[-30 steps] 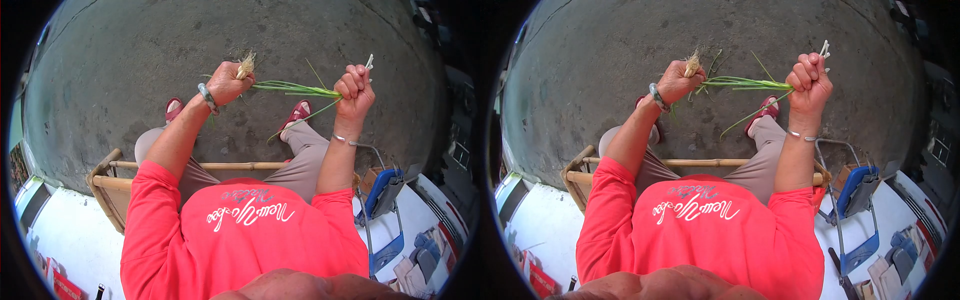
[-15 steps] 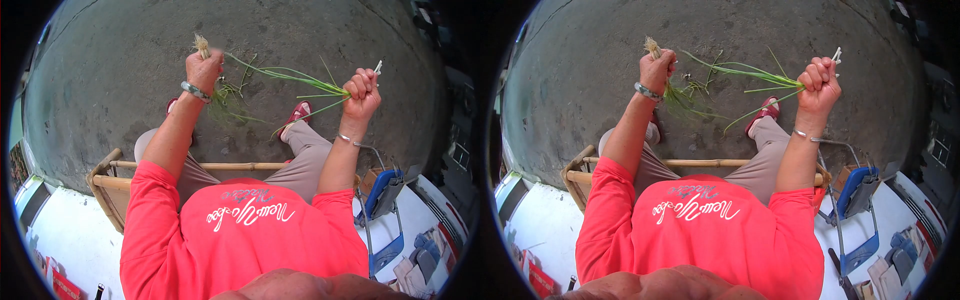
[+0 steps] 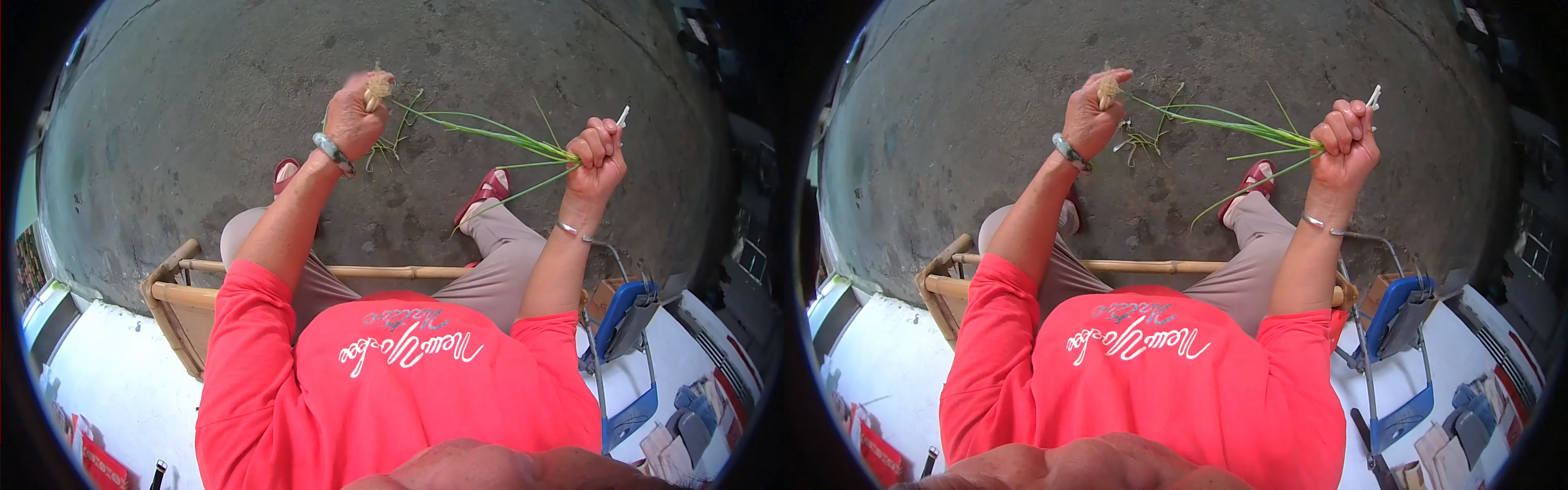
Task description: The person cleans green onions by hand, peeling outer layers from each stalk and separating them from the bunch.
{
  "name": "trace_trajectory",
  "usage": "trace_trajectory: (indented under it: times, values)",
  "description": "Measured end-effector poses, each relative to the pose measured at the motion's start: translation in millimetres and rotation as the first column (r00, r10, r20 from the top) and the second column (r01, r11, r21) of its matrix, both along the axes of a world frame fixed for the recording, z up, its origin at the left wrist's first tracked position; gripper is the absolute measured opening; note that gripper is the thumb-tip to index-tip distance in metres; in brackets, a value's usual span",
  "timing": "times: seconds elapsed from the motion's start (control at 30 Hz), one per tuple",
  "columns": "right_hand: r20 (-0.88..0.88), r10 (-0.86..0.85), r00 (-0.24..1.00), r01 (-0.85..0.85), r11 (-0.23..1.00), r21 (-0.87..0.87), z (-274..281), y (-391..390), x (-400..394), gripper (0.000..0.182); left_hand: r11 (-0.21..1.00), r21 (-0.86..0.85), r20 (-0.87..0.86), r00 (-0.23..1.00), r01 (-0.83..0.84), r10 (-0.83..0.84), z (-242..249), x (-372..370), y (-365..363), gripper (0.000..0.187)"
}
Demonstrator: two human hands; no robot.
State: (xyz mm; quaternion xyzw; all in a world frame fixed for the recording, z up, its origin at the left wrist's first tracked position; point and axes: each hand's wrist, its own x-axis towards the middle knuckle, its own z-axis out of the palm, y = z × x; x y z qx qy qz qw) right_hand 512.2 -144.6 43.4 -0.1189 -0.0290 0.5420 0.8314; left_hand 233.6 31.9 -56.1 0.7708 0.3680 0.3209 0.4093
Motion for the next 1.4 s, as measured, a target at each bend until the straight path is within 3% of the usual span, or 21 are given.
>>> trace_trajectory:
  times: [0.07,0.2,0.27,0.33,0.43,0.53,0.6,0.73,0.8,0.87,1.03,1.1,1.13,1.2,1.27,1.33,1.4]
  values:
    - [-0.007,0.023,1.0,-0.023,1.0,0.005,0,1,-2,0.019,0.962,-0.233,0.03,0.99,0.14,-0.136,10,2,-3,0.031]
    - [-0.011,0.062,0.998,-0.061,0.998,0.005,-3,6,-8,0.02,0.918,-0.319,0.071,0.972,0.236,-0.225,19,9,-15,0.024]
    - [-0.01,0.093,0.996,-0.093,0.996,-0.003,-4,8,-11,0.02,0.844,-0.43,-0.019,0.932,0.32,-0.363,27,10,-18,0.023]
    - [-0.01,0.094,0.996,-0.094,0.996,-0.007,-4,9,-13,0.02,0.846,-0.43,0.027,0.941,0.315,-0.337,19,11,-23,0.018]
    - [0.001,0.09,0.996,-0.09,0.996,-0.022,-4,9,-15,0.021,0.827,-0.459,-0.039,0.923,0.324,-0.383,14,10,-21,0.012]
    - [0.026,0.083,0.996,-0.082,0.995,-0.053,-3,10,-17,0.021,0.77,-0.585,0.082,0.963,0.254,-0.256,18,11,-19,0.009]
    - [0.039,0.085,0.996,-0.081,0.994,-0.076,-4,11,-19,0.021,0.55,-0.817,0.223,0.975,0.176,0.019,23,12,-18,0.007]
    - [0.094,0.092,0.991,-0.079,0.988,-0.134,-7,16,-21,0.022,0.461,-0.883,0.217,0.946,0.085,0.24,21,11,-16,0.006]
    - [0.094,0.072,0.993,-0.056,0.985,-0.162,-9,14,-20,0.023,0.449,-0.889,0.213,0.946,0.083,0.245,12,5,-11,0.006]
    - [0.128,0.037,0.991,-0.018,0.989,-0.148,-8,14,-16,0.023,0.49,-0.872,0.226,0.895,0.01,0.384,11,1,-7,0.006]
    - [0.102,-0.078,0.992,0.094,0.983,-0.159,-9,11,-9,0.023,0.546,-0.837,0.203,0.91,-0.03,0.362,23,0,-10,0.008]
    - [0.13,-0.182,0.975,0.205,0.96,-0.19,-10,10,-5,0.02,0.603,-0.798,0.148,0.977,0.027,0.153,24,-1,-10,0.01]
    - [0.13,-0.184,0.974,0.207,0.96,-0.19,-10,10,-4,0.02,0.603,-0.797,0.148,0.977,0.027,0.151,27,-1,-12,0.01]
    - [0.128,-0.21,0.969,0.234,0.947,-0.221,-10,9,-2,0.021,0.501,-0.841,0.168,0.979,0.205,-0.118,34,2,-21,0.013]
    - [0.143,-0.202,0.969,0.231,0.945,-0.231,-12,10,-2,0.023,0.466,-0.85,0.174,0.967,0.244,-0.189,34,5,-34,0.017]
    - [0.157,-0.192,0.969,0.226,0.944,-0.239,-13,12,-5,0.025,0.332,-0.877,0.206,0.897,0.347,-0.392,36,6,-50,0.02]
    - [0.15,-0.186,0.971,0.218,0.946,-0.239,-15,15,-9,0.025,0.273,-0.883,0.242,0.868,0.383,-0.433,40,8,-65,0.022]
